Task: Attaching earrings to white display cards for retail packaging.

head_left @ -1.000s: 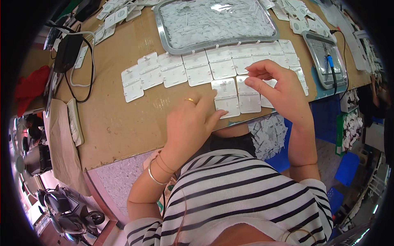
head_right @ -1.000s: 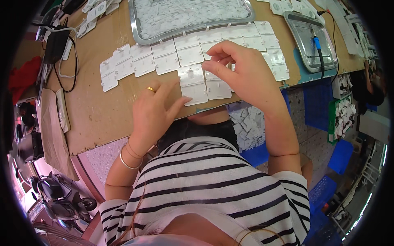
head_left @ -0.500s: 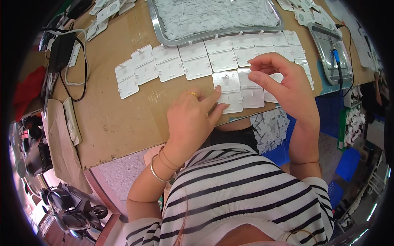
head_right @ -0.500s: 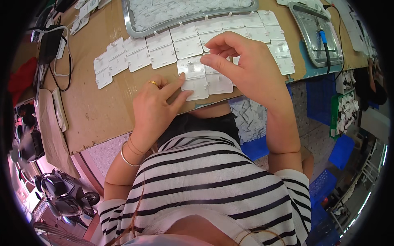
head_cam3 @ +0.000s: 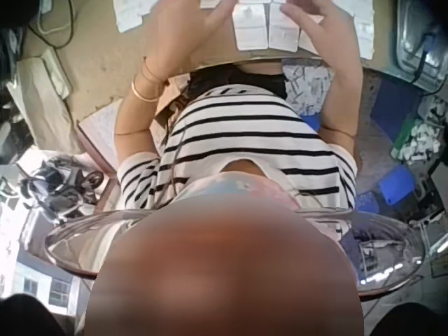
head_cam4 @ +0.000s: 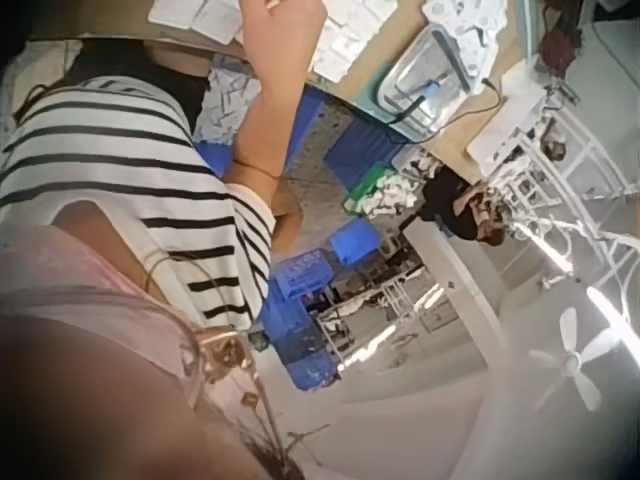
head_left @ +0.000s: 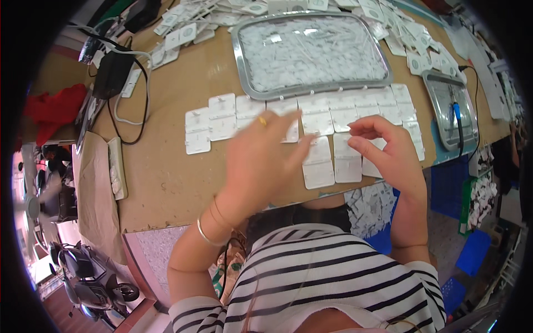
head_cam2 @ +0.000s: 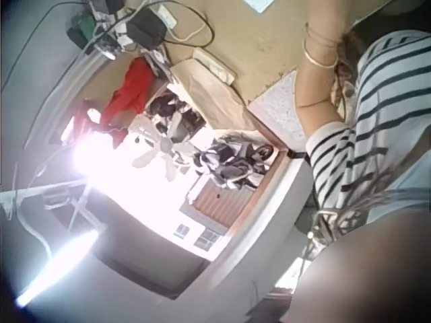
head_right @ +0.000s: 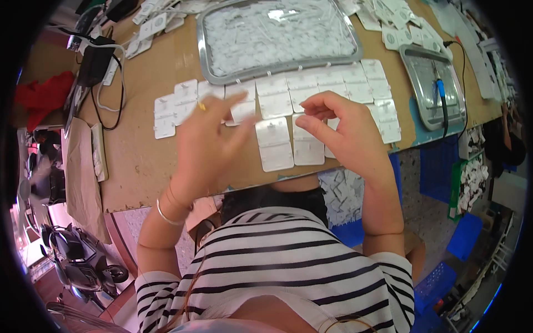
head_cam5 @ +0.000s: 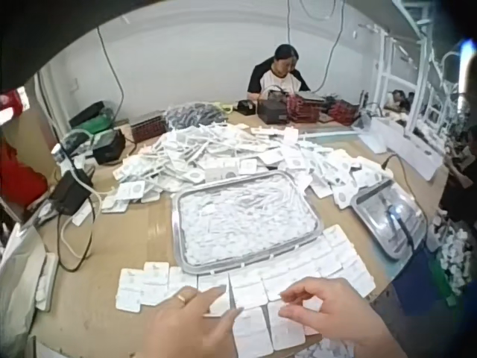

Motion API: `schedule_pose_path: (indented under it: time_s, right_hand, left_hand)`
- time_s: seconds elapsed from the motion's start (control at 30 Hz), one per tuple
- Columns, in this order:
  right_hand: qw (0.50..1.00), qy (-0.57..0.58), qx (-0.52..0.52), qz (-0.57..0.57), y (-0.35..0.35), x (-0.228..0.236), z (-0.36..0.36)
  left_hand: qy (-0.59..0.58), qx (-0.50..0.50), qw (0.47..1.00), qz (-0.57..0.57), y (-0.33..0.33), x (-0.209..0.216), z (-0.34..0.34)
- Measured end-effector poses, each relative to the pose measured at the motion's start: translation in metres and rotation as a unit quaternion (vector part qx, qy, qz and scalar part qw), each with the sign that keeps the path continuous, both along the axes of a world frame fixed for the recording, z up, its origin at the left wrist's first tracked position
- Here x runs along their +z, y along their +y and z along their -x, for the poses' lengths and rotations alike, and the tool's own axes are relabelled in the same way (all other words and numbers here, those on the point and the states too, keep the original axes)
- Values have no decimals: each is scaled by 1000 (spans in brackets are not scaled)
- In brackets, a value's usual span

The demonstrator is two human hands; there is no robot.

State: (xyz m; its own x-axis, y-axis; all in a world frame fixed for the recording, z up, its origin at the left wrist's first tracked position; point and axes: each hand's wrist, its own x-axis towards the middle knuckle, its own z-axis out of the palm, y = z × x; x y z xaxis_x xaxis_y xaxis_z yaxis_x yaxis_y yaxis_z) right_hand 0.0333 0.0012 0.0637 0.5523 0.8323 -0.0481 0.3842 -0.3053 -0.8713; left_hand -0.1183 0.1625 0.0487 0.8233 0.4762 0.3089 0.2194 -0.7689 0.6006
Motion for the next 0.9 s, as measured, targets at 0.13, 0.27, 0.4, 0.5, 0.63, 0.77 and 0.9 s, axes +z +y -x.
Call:
schedule_pose_path:
  time_s: [0.13, 0.27, 0.4, 0.5, 0.63, 0.77, 0.9]
  right_hand:
    - [999, -34, 14, 10, 12, 10, -2]
    - [998, -63, 16, 7, 23, 19, -8]
    - [996, -80, 12, 42, 32, 23, -23]
    - [992, -110, 37, 54, 49, 26, -26]
    - [991, -99, 63, 68, 75, 29, -44]
    - [990, -109, 37, 80, 116, 8, -77]
    - [976, -191, 8, 103, 146, -18, -97]
  left_hand:
    - [-43, 96, 965, -241, 122, -15, -64]
    - [21, 128, 922, -366, 225, -33, -104]
    - [18, 96, 952, -289, 225, -24, -163]
    - [91, 121, 969, -197, 223, -21, -188]
    - [79, 121, 983, -115, 239, -30, -206]
    - [48, 121, 990, 45, 285, -23, -194]
    - [32, 113, 969, 220, 275, 16, -153]
